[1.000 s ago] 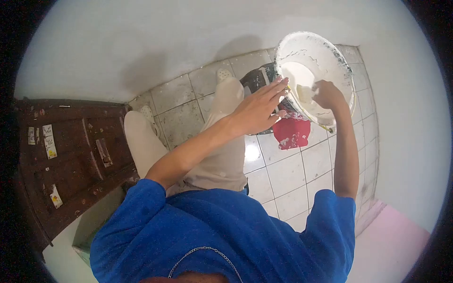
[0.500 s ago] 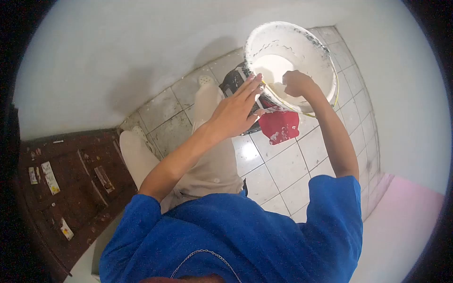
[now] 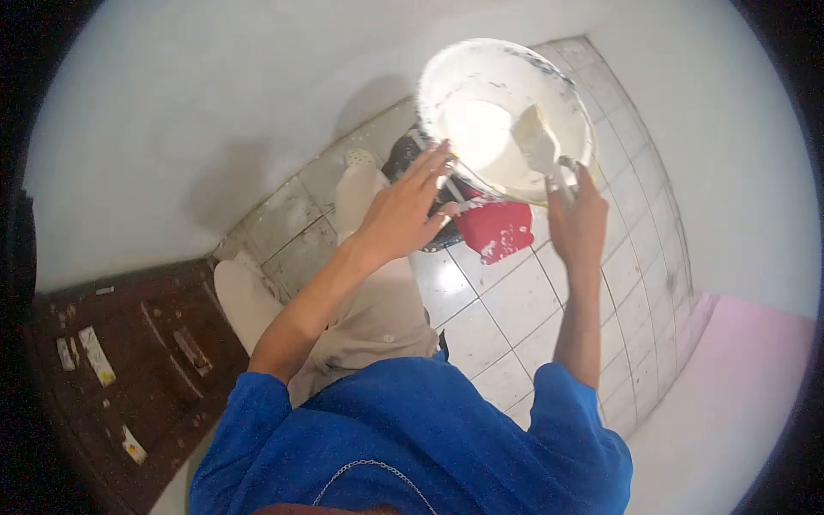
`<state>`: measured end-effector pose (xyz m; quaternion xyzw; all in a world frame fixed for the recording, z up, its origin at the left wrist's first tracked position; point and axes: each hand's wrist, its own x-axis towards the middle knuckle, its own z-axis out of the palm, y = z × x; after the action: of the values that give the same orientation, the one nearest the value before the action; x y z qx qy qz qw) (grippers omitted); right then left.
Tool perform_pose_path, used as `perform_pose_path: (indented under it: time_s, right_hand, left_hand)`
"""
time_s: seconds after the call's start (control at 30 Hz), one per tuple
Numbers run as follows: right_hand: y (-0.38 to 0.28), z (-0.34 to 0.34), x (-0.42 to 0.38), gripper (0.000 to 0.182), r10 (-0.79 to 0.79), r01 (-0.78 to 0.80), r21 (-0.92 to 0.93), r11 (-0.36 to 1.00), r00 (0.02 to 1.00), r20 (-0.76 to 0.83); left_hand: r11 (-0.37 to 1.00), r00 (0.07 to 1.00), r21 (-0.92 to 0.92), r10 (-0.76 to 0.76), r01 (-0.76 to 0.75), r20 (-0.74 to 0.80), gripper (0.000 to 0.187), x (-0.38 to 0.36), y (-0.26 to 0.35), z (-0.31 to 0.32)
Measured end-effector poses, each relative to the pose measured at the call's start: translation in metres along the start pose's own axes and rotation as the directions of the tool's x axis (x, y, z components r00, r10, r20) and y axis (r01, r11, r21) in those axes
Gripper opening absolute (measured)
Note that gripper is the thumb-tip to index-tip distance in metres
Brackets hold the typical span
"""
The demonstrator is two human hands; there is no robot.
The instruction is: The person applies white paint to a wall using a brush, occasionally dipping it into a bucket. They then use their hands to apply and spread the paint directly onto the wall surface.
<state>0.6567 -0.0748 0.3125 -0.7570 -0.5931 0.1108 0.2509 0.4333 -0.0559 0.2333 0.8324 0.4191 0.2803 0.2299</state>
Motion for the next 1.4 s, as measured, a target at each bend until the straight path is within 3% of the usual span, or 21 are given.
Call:
perform_pose_path:
  time_s: [0.03,0.07,0.13,0.2,0.23,0.33,0.47,0.57,0.67,0.77,0.9,1.0,1.1,1.23,1.27,1.33,1.4]
  right_hand:
    - [0.003,0.001,-0.011,0.033,0.026,-0.025,0.036,0.999,0.999,-0.039]
    - [0.017,0.007,-0.017,0.033,-0.123,0.129,0.031,0.991,0.980,-0.158]
    - [0.023,0.012,-0.031,0.035,0.018,0.015,0.177,0.984,0.983,-0.183]
    - [0.024,0.014,-0.039,0.035,0.013,0.009,0.112,0.994,0.982,-0.191]
    - [0.019,0.010,-0.041,0.036,0.124,-0.106,0.145,0.984,0.985,-0.123]
    - [0.023,0.011,-0.041,0.037,0.138,-0.089,0.239,0.967,0.970,-0.198]
    - [0.024,0.012,-0.034,0.041,0.144,-0.123,0.168,0.978,0.982,-0.123]
    - [0.024,0.012,-0.030,0.039,0.111,-0.079,0.202,0.976,0.981,-0.157]
    - [0.031,0.014,-0.021,0.034,0.062,-0.063,-0.011,0.998,0.994,-0.087]
    - [0.018,0.004,0.001,0.030,0.009,-0.007,-0.080,0.997,1.000,0.018]
    - [0.004,0.008,0.048,0.025,-0.255,0.310,-0.225,0.924,0.936,0.243]
    - [0.018,0.047,0.080,0.024,-0.094,0.367,-0.404,0.838,0.826,0.555]
    - [0.015,0.066,0.079,0.022,-0.057,0.455,-0.510,0.730,0.784,0.618]
    - [0.001,0.046,0.071,0.028,0.058,0.292,-0.450,0.844,0.784,0.618]
    - [0.000,0.036,0.066,0.028,-0.017,0.275,-0.385,0.881,0.831,0.556]
    - [0.002,0.021,0.048,0.028,-0.140,0.253,-0.246,0.936,0.906,0.399]
    - [0.011,0.020,0.021,0.025,-0.238,0.242,0.024,0.970,0.967,-0.090]
  left_hand:
    - [1.000,1.000,-0.006,-0.005,0.005,0.015,0.051,0.000,0.001,-0.002]
    - [1.000,1.000,-0.013,-0.004,0.005,0.028,0.051,0.001,0.002,-0.002]
    - [1.000,1.000,0.012,0.011,-0.011,0.025,0.051,0.002,0.003,0.000]
    - [1.000,1.000,0.023,0.010,-0.011,0.022,0.050,0.002,0.003,0.002]
    - [0.999,0.999,0.042,0.008,-0.010,0.054,0.053,0.002,0.003,0.000]
    - [0.999,0.997,0.023,-0.027,0.026,0.072,0.055,0.003,0.006,0.000]
    - [1.000,0.998,-0.013,-0.020,0.020,0.056,0.056,0.003,0.007,-0.002]
    - [0.998,0.999,-0.060,-0.006,0.009,0.044,0.054,0.003,0.003,0.000]
    - [0.999,0.999,-0.048,0.004,-0.003,0.035,0.052,0.003,0.000,0.002]
    - [0.999,0.999,-0.048,0.014,-0.012,0.041,0.051,0.003,0.000,0.000]
    - [0.999,0.999,0.052,0.012,-0.015,0.045,0.051,0.004,0.008,-0.005]
    - [0.999,0.999,0.053,-0.001,-0.001,0.055,0.050,0.005,0.012,-0.007]
    - [0.999,0.998,0.034,-0.011,0.009,0.067,0.051,0.005,0.009,-0.008]
    - [1.000,0.998,0.002,-0.007,0.007,0.061,0.050,0.006,0.006,-0.009]
    - [1.000,0.998,0.005,0.011,-0.011,0.054,0.048,0.008,0.004,-0.008]
    - [0.973,0.999,-0.225,-0.040,0.046,0.034,0.047,0.008,-0.009,-0.009]
    - [0.859,0.990,-0.501,-0.139,0.100,-0.040,0.048,0.006,-0.020,-0.002]
